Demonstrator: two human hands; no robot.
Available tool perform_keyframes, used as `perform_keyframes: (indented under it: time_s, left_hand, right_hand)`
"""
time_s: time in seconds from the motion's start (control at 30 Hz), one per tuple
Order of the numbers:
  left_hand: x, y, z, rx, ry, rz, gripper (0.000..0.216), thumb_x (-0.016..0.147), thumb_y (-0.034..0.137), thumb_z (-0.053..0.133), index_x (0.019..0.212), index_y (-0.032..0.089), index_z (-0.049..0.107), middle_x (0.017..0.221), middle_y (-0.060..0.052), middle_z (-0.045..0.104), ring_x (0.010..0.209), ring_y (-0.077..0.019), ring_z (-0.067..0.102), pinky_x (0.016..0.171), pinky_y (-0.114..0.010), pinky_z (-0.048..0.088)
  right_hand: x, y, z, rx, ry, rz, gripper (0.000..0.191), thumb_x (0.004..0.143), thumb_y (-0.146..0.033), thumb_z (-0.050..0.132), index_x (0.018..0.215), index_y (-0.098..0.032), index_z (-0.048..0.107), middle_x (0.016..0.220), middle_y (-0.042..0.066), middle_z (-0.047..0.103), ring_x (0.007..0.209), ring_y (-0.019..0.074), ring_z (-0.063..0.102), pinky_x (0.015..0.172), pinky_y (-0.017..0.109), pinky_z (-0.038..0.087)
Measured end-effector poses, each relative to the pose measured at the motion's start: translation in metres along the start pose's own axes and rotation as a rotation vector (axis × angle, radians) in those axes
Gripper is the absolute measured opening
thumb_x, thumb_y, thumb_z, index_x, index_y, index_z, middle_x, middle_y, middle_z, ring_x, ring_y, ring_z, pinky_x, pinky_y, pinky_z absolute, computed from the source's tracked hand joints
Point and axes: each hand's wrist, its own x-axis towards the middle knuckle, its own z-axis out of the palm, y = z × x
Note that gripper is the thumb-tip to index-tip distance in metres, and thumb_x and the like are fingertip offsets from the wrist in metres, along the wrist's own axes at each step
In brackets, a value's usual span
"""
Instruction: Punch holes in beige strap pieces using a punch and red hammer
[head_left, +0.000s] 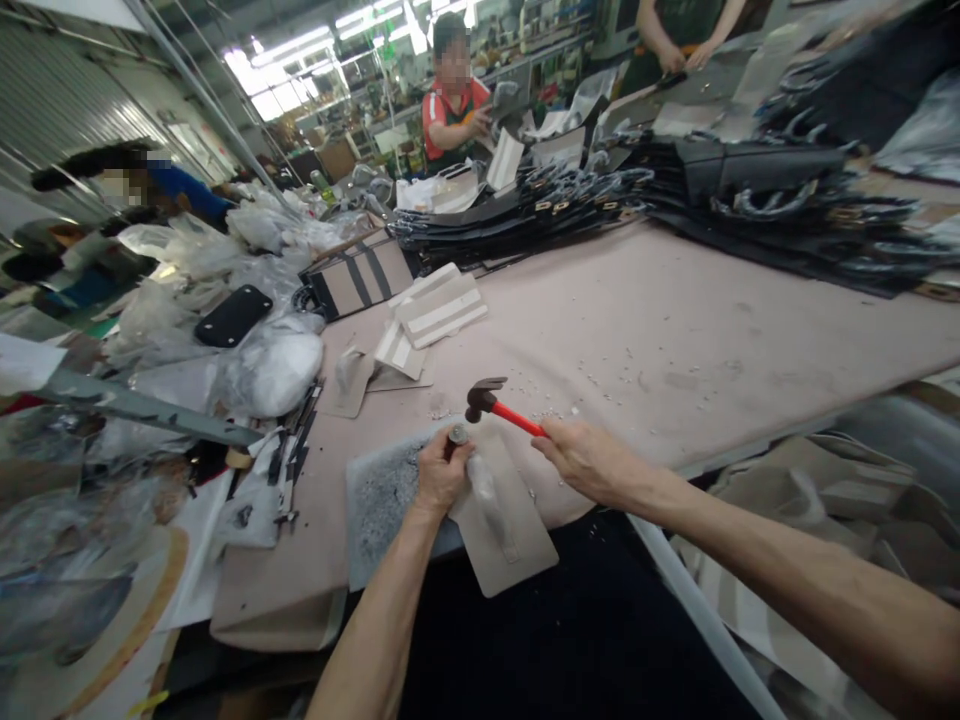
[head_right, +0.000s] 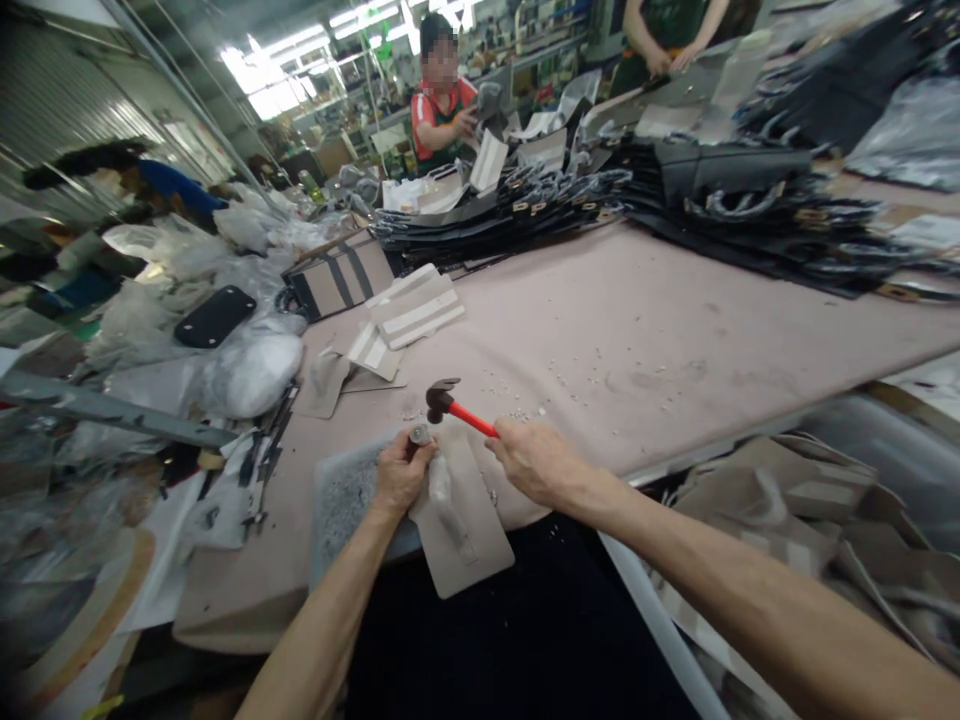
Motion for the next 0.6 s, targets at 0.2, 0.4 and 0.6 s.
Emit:
perform_keyframes:
  time_s: [0.2, 0.4, 0.6]
  left_hand:
    - [0.006, 0.007, -0.013, -0.112, -0.197, -0.064, 0.046, 0.082, 0.025, 0.067, 0.127, 0.020, 0.058, 0.108, -0.008, 0.074, 0.094, -0.0190, 0.071, 0.087, -0.031, 0.056]
    - [0.005, 0.011, -0.014, 0.052, -0.140, 0.007, 0.018, 0.085, 0.025, 0.063, 0.101, 0.019, 0.068, 0.094, -0.004, 0.075, 0.085, -0.0172, 0.069, 0.080, -0.029, 0.053]
    - [0.008, 0.020, -0.003, -0.053, 0.132, -0.068, 0.016, 0.087, 0.031, 0.061, 0.090, 0.017, 0.066, 0.084, -0.004, 0.073, 0.077, -0.0159, 0.068, 0.074, -0.027, 0.055]
  right_hand:
    - [0.007, 0.020, 0.034, -0.085, 0.084, 0.112, 0.029, 0.101, -0.031, 0.043, 0.113, -0.009, 0.059, 0.102, 0.017, 0.065, 0.088, 0.0254, 0.061, 0.071, 0.033, 0.040]
    - [-0.007, -0.053, 0.060, 0.180, 0.200, -0.187, 0.048, 0.096, -0.043, 0.051, 0.135, -0.015, 0.046, 0.118, 0.014, 0.060, 0.099, 0.0265, 0.059, 0.085, 0.038, 0.047]
    - [-0.008, -0.086, 0.094, 0.125, 0.002, -0.136, 0.023, 0.096, -0.030, 0.044, 0.100, -0.014, 0.059, 0.098, 0.013, 0.064, 0.083, 0.0244, 0.065, 0.071, 0.034, 0.049]
